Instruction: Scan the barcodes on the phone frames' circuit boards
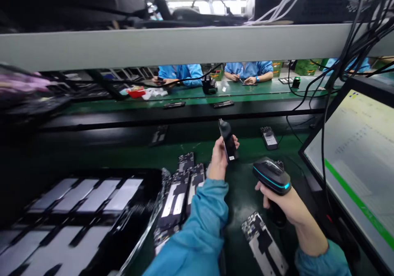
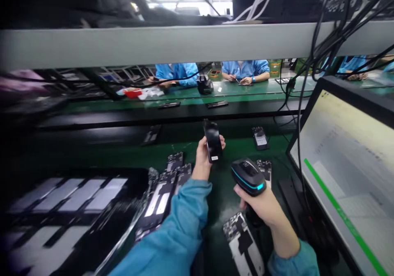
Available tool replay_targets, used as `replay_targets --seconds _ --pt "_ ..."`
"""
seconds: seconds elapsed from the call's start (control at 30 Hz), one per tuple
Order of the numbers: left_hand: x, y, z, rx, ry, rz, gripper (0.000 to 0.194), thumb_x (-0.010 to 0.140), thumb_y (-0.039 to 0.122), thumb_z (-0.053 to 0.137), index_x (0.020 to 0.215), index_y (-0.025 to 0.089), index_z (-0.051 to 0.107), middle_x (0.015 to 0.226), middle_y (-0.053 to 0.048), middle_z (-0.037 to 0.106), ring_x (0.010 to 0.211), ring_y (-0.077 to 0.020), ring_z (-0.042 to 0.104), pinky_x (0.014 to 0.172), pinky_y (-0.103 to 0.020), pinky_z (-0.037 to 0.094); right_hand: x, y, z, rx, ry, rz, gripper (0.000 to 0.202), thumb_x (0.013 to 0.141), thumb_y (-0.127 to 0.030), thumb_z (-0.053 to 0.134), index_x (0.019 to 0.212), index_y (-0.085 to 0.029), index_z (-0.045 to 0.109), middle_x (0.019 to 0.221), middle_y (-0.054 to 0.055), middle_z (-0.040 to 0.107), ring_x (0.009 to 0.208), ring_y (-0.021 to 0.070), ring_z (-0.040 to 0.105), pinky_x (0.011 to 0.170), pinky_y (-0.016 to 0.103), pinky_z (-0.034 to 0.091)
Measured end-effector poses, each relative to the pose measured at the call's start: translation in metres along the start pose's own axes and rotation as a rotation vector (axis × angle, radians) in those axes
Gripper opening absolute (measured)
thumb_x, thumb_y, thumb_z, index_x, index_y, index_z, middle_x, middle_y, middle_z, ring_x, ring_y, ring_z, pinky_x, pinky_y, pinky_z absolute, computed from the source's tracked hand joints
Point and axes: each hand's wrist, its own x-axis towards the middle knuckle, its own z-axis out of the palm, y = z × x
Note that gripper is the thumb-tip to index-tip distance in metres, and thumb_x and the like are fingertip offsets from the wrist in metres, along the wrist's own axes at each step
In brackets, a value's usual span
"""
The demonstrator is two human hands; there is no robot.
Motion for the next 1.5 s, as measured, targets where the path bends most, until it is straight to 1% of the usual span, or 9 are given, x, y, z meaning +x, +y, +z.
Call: replay_targets --seconds 0.13,0.3,0.5,0.67,0.77,0.87,1.07,1.33,1.5 --pt "-0.077 0.004 0.002 -0.417 -0.092 -0.003 0.076 0.088 0.077 0.029 0.123 0.018 0.061 0.122 -0.016 0.060 0.108 -0.0237 0.059 0.082 -0.037 0.056 -0.026 -0.019 0.028 -0.015 -0.154 0.071 0.034 0.075 -0.047 0.081 0.064 -0.019 0.065 0.047 -0.003 0.059 0.045 0.0122 0.051 0.056 0.029 0.045" --pt "-0.116 0.007 0.012 -0.564 -0.150 -0.099 0.059 0.095 0.063 0.035 0.118 0.018 0.065 0.120 -0.015 0.061 0.101 -0.0209 0.059 0.079 -0.033 0.055 -0.073 -0.016 0.042 -0.029 -0.148 0.165 0.031 0.077 -0.045 0.078 0.067 -0.018 0.065 0.046 -0.004 0.055 0.043 0.0115 0.048 0.051 0.028 0.043" --pt "-0.146 0.006 0.019 -0.817 -0.127 -0.192 0.028 0.092 0.042 0.061 0.100 0.015 0.068 0.110 -0.007 0.066 0.079 -0.0109 0.059 0.070 -0.023 0.052 -0.074 -0.003 0.082 -0.445 0.452 -0.254 0.027 0.067 -0.036 0.083 0.074 -0.019 0.063 0.068 0.003 0.068 0.062 0.0197 0.060 0.058 0.031 0.050" --pt "-0.170 0.014 0.010 -0.801 -0.152 -0.221 0.043 0.080 0.054 0.072 0.100 0.015 0.070 0.107 -0.006 0.069 0.088 -0.0142 0.064 0.084 -0.026 0.053 -0.052 0.011 0.094 -0.466 0.490 -0.365 0.021 0.068 -0.030 0.077 0.080 -0.017 0.065 0.073 0.006 0.072 0.065 0.0222 0.066 0.061 0.032 0.055" --pt "-0.176 0.016 0.002 -0.662 -0.208 -0.145 0.064 0.072 0.045 0.082 0.129 0.025 0.061 0.126 -0.005 0.065 0.109 -0.0188 0.064 0.099 -0.030 0.048 -0.052 0.007 0.081 -0.398 0.490 -0.267 0.031 0.066 -0.035 0.079 0.090 -0.019 0.067 0.085 0.008 0.076 0.079 0.0268 0.070 0.071 0.038 0.058" --pt "-0.174 0.009 0.005 -0.467 -0.067 -0.177 0.092 0.066 0.029 0.087 0.146 0.029 0.042 0.119 -0.004 0.069 0.107 -0.0191 0.066 0.101 -0.033 0.047 -0.066 -0.003 0.069 -0.479 0.364 -0.194 0.029 0.066 -0.031 0.081 0.089 -0.019 0.067 0.086 0.007 0.076 0.082 0.0267 0.070 0.072 0.036 0.057" --pt "-0.164 -0.011 0.017 -0.075 0.148 -0.101 0.035 0.077 0.039 0.075 0.099 0.015 0.060 0.096 -0.007 0.071 0.088 -0.0185 0.067 0.080 -0.030 0.051 -0.090 -0.008 0.071 -0.645 0.156 -0.028 0.009 0.075 -0.019 0.071 0.079 -0.017 0.063 0.070 0.001 0.067 0.065 0.0183 0.059 0.057 0.026 0.047" --pt "-0.161 -0.012 0.013 0.139 0.168 0.046 0.029 0.085 0.040 0.068 0.099 0.019 0.054 0.094 -0.003 0.067 0.088 -0.0164 0.064 0.079 -0.026 0.048 -0.063 0.002 0.070 -0.627 0.133 -0.007 0.009 0.076 -0.018 0.068 0.077 -0.017 0.060 0.069 -0.001 0.063 0.064 0.0150 0.053 0.059 0.025 0.045" --pt "-0.161 -0.019 0.007 0.272 0.212 0.083 0.032 0.102 0.043 0.035 0.082 0.021 0.048 0.074 0.002 0.053 0.071 -0.0130 0.053 0.069 -0.024 0.041 -0.070 -0.002 0.072 -0.534 0.044 0.005 0.017 0.076 -0.017 0.071 0.091 -0.017 0.063 0.082 0.002 0.069 0.075 0.0197 0.061 0.067 0.028 0.050"
